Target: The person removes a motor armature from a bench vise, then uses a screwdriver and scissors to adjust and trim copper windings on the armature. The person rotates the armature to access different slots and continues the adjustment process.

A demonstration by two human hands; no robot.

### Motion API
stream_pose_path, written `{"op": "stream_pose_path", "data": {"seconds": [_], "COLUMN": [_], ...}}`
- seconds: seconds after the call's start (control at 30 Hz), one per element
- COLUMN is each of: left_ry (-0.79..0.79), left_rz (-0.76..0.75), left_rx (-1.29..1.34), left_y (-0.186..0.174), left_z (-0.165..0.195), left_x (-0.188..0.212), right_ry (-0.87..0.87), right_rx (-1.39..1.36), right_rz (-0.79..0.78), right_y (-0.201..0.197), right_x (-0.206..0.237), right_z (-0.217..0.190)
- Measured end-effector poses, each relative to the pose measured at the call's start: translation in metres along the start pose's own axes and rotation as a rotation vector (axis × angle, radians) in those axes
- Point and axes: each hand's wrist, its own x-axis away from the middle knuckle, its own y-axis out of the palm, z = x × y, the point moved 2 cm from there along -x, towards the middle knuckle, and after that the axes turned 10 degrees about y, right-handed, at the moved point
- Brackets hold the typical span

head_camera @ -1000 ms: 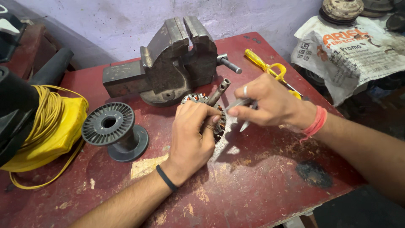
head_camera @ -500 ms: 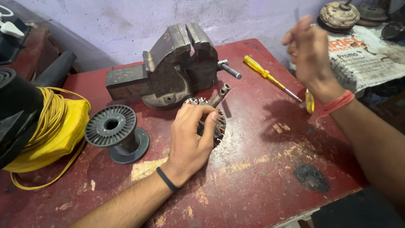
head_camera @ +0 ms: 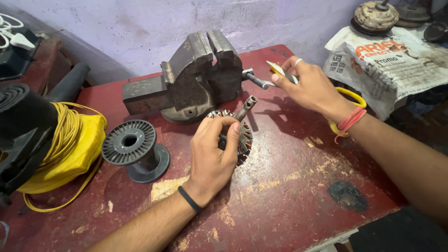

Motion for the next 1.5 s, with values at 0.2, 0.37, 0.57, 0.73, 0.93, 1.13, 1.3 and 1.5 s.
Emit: {"op": "stream_pose_path", "data": {"seconds": [0.2,0.37,0.57,0.73,0.93,1.13,1.3,1.5], "left_ry": [0.042,0.008,0.051,0.058,-0.016,-0.062,0.019,-0.005], "left_rz": [0.04,0.066,0.092,0.084,0.062,0.044,0.089,0.085], "left_rx": [-0.031,-0.042,-0.059,-0.071,-0.068,-0.042,-0.071,-0.088], "left_y": [-0.001,-0.002,-0.002,-0.002,-0.001,-0.001,-0.003,-0.003], "left_z": [-0.001,-0.003,-0.005,-0.005,-0.007,-0.007,-0.006,-0.008], "left_x": [0.001,0.001,0.0,-0.001,-0.001,-0.002,0.001,0.003], "right_ry": [-0.087,-0.298,-0.375,-0.412,-0.43,-0.272,-0.419,-0.796], "right_rx": [0.052,0.158,0.268,0.311,0.279,0.159,0.036,-0.24], "right_rz": [-0.061,-0.063,-0.037,-0.036,-0.039,-0.053,0.275,0.259], "right_y": [0.008,0.024,0.029,0.028,0.039,0.029,-0.007,-0.026], "right_x": [-0.001,-0.001,0.01,0.017,0.009,0.005,0.03,0.07], "right_z": [0.005,0.005,-0.003,-0.013,-0.012,-0.015,-0.039,-0.064]}}
